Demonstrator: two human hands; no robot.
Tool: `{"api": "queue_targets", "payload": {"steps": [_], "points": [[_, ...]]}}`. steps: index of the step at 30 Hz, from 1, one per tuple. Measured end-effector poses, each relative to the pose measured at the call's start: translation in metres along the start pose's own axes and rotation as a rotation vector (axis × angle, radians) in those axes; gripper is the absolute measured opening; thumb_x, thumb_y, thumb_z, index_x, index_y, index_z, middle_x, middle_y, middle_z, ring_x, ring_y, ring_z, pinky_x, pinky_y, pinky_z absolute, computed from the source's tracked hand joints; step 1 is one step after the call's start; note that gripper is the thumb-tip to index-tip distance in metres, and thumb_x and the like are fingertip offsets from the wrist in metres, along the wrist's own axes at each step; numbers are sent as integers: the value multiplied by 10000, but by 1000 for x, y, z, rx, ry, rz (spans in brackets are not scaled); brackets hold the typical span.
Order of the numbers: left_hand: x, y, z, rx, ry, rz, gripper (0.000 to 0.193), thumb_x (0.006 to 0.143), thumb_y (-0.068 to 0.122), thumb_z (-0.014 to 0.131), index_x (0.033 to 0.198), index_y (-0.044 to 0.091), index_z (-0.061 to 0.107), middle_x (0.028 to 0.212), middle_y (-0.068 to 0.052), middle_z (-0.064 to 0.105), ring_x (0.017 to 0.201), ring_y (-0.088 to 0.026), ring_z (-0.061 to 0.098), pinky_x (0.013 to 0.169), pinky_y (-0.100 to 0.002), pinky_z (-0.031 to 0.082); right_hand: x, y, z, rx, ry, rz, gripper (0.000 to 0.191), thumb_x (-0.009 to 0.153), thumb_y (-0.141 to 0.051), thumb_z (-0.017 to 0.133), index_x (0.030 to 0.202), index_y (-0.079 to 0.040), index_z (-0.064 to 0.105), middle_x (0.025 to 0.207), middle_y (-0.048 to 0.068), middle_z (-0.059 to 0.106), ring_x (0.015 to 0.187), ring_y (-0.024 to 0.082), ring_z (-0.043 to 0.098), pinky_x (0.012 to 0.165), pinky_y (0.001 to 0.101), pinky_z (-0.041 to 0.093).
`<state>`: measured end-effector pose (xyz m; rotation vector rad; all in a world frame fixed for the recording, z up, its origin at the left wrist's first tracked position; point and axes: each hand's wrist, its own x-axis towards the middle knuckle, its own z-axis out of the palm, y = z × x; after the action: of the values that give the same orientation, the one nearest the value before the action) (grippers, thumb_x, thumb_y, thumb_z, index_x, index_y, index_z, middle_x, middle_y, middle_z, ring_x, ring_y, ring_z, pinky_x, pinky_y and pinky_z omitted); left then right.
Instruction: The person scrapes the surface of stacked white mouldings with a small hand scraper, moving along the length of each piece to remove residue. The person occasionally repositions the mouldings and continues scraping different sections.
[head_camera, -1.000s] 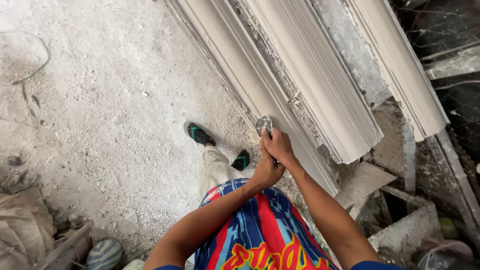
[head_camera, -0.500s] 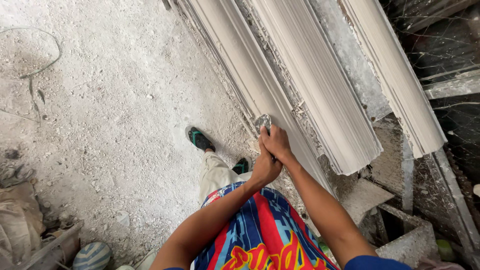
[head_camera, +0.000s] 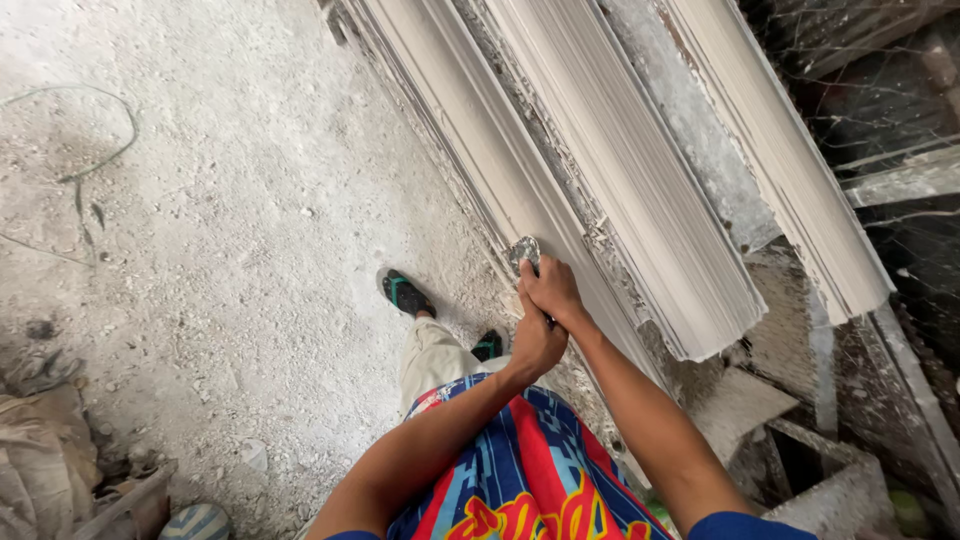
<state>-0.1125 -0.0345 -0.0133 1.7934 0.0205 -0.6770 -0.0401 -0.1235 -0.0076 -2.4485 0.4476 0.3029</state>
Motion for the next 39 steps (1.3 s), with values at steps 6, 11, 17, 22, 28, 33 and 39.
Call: {"api": "queue_targets", "payload": {"steps": [6,11,17,22,28,33,39], "points": [[2,6,3,-10,37,40,1052,905,183,591,1525,-100,-210,875,-330,693,736,-501,688,666,-572,538,8,5,-1,-68,-28,-20,547,965,-459,564,903,70,689,864,329,695,854,506,682,795,572,541],[-1,13,3,29,51,5,1053,902,184,602,1553,-66,-186,862,-323,694,741,-507,676,672,-571,522,9,11,0,-35,-4,-38,538,958,-463,565,915,58,693,877,329,699,877,511,679,811,575,539],[9,11,4,-10,59,21,1066,877,173,615,1543,-79,-179,869,-315,699,758,-501,687,698,-556,538,18,9,-1,-55,-3,-70,521,953,-451,570,894,51,698,862,317,701,869,505,682,812,568,543],[15,9,11,9,101,21,1061,880,176,635,1529,-91,-160,906,-323,698,793,-503,692,715,-550,553,22,6,-5,-62,-28,-72,492,958,-421,566,868,42,704,831,307,703,858,493,689,828,565,539],[10,19,14,-26,89,10,1043,896,178,594,1539,-76,-186,909,-336,692,778,-515,689,715,-563,548,20,9,-13,-48,-52,-82,483,955,-402,559,839,45,700,811,300,702,838,481,696,811,555,543],[9,28,7,-20,75,-23,1022,907,196,593,1534,-61,-173,903,-349,698,781,-528,685,715,-583,531,25,5,-10,-86,-79,-72,490,962,-397,565,842,60,694,797,307,700,811,479,704,794,545,558],[21,33,-4,-58,135,19,1024,888,211,605,1550,-23,-141,929,-380,685,833,-555,672,745,-595,522,36,-8,-10,-128,-12,-114,510,947,-412,584,828,68,708,807,318,690,806,493,695,794,552,555]]}}
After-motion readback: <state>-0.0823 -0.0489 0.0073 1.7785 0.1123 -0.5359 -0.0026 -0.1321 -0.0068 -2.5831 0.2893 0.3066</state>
